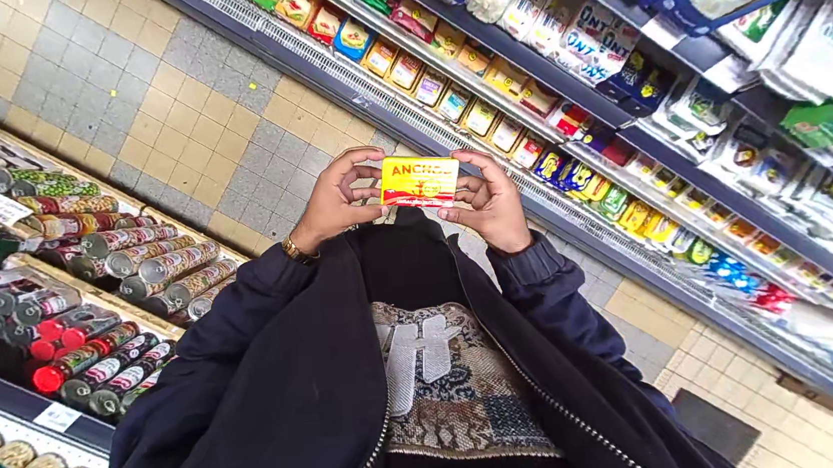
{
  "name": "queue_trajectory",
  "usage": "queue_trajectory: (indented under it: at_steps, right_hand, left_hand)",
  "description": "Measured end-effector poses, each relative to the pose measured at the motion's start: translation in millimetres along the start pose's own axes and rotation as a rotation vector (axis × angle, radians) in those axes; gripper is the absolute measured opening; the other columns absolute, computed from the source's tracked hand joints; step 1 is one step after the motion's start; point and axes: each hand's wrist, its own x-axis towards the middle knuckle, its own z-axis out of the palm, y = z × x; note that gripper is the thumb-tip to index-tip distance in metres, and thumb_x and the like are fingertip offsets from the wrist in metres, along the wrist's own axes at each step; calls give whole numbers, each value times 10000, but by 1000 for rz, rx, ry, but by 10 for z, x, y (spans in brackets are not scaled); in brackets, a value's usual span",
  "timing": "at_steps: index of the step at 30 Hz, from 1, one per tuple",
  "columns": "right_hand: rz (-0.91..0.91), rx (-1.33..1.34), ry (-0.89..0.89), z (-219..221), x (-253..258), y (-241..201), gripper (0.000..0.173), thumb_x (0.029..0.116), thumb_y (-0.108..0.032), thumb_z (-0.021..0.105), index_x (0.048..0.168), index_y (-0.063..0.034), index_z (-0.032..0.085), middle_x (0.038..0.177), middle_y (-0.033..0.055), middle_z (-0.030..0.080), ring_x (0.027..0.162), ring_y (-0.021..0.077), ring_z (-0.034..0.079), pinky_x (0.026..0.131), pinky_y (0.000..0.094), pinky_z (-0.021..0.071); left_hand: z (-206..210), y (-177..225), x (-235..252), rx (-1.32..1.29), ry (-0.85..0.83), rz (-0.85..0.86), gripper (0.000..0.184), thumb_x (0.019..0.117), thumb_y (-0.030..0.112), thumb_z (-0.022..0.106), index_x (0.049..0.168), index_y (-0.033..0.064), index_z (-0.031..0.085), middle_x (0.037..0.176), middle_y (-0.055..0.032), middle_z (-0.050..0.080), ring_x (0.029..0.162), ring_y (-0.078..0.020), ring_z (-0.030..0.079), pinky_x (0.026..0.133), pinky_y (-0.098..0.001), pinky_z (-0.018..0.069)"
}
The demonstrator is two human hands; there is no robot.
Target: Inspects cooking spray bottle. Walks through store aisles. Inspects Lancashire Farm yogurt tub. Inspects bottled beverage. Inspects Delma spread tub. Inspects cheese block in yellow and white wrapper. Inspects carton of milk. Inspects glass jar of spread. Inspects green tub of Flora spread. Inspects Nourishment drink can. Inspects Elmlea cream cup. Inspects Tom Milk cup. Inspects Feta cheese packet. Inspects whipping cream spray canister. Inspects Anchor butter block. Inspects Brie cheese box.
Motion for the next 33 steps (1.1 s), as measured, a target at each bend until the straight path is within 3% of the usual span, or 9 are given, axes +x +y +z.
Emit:
queue_trajectory:
  at_steps: [12,33]
  right_hand:
    - [-15,62,20,49,-131,85,788,734,-16,877,1424,-108,509,1348,120,621,1007,254,716,860,420,635]
    - [-33,41,43,24,-207,75,756,731,-22,883,1406,-78,546,1437,122,536,1045,258,701,850,431,644]
  left_hand:
    - [-4,-64,-33,15,-38,-2,773,712,-131,818,1396,70,521,1380,-172,563,1147,-336,661,862,-479,640]
    - [29,-86,-21,24,-64,10,764,705,-134,814,1387,58,530,1365,-175,571,1139,-325,660,872,-469,634]
